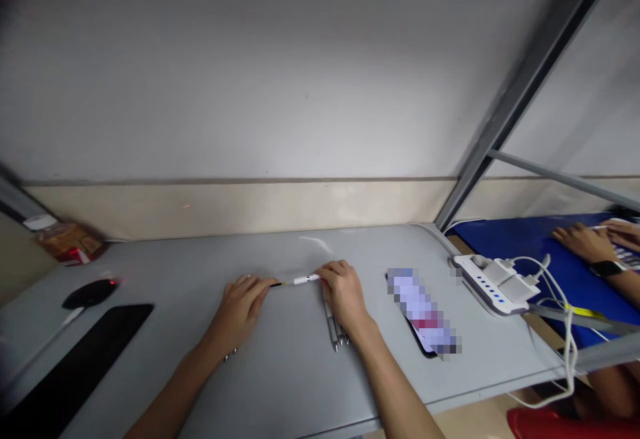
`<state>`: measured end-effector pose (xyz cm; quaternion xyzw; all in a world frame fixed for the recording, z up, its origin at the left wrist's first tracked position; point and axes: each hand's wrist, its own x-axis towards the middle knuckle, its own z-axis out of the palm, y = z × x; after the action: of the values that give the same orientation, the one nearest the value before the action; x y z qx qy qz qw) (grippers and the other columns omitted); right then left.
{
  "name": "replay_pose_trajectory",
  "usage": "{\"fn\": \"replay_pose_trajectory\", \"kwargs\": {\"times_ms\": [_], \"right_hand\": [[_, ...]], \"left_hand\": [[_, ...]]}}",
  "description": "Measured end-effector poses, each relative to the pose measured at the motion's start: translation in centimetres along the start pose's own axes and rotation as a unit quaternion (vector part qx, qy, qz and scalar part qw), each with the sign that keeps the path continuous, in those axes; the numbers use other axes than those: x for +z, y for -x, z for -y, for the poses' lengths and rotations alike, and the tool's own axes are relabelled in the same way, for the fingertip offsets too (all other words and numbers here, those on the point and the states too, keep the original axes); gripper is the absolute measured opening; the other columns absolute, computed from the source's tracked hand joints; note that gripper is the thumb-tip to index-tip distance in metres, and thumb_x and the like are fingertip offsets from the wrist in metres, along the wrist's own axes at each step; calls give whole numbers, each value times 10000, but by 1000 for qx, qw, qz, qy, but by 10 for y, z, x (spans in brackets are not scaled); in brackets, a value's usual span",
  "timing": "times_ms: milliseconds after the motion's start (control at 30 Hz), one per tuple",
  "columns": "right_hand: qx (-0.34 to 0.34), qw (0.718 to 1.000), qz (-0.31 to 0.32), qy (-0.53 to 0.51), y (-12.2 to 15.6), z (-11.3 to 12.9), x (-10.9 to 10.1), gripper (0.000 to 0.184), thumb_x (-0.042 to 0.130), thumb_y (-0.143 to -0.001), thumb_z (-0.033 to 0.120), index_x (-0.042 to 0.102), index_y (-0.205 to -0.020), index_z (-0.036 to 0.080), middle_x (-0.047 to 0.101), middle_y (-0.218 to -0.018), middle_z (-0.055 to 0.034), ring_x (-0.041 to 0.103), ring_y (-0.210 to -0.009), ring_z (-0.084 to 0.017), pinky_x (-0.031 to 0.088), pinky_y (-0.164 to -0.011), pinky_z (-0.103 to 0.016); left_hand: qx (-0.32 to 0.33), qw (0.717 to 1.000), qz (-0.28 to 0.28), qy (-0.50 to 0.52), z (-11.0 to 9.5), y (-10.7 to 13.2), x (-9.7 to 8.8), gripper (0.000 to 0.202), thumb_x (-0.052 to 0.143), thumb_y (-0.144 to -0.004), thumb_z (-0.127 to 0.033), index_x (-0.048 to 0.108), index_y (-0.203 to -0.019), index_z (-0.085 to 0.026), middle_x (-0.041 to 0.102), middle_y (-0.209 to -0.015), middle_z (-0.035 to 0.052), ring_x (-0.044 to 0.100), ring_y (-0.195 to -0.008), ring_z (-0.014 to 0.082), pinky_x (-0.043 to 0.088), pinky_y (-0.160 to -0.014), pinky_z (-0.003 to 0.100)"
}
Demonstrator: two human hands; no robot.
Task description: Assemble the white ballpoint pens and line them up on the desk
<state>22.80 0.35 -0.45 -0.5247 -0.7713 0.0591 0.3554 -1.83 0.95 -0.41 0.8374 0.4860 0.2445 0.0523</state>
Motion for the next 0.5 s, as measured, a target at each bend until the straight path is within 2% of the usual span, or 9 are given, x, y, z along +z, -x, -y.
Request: {"fn": "replay_pose_trajectory", "kwargs": {"times_ms": [267,500], "right_hand": [[-10,1000,11,23,1,-3,0,262,527,-881,115,688,-1051,232,658,-995,-83,541,-895,-224,415,-781,-353],[-11,999,20,-28,1,3,0,252,544,-884,132,692,-1048,253,646,-984,-74,547,-871,-208,406,-787,-347]], "left_hand": [[-21,1000,6,-21,-4,-1,-3,310,343,-964,-245,611,-1113,-291,626,-879,28,538,-887,211,346,-755,351],[-18,1000,10,3,-4,0,1,296,338,-970,-270,604,-1097,-294,631,-902,24,535,-894,210,352,-785,361]]}}
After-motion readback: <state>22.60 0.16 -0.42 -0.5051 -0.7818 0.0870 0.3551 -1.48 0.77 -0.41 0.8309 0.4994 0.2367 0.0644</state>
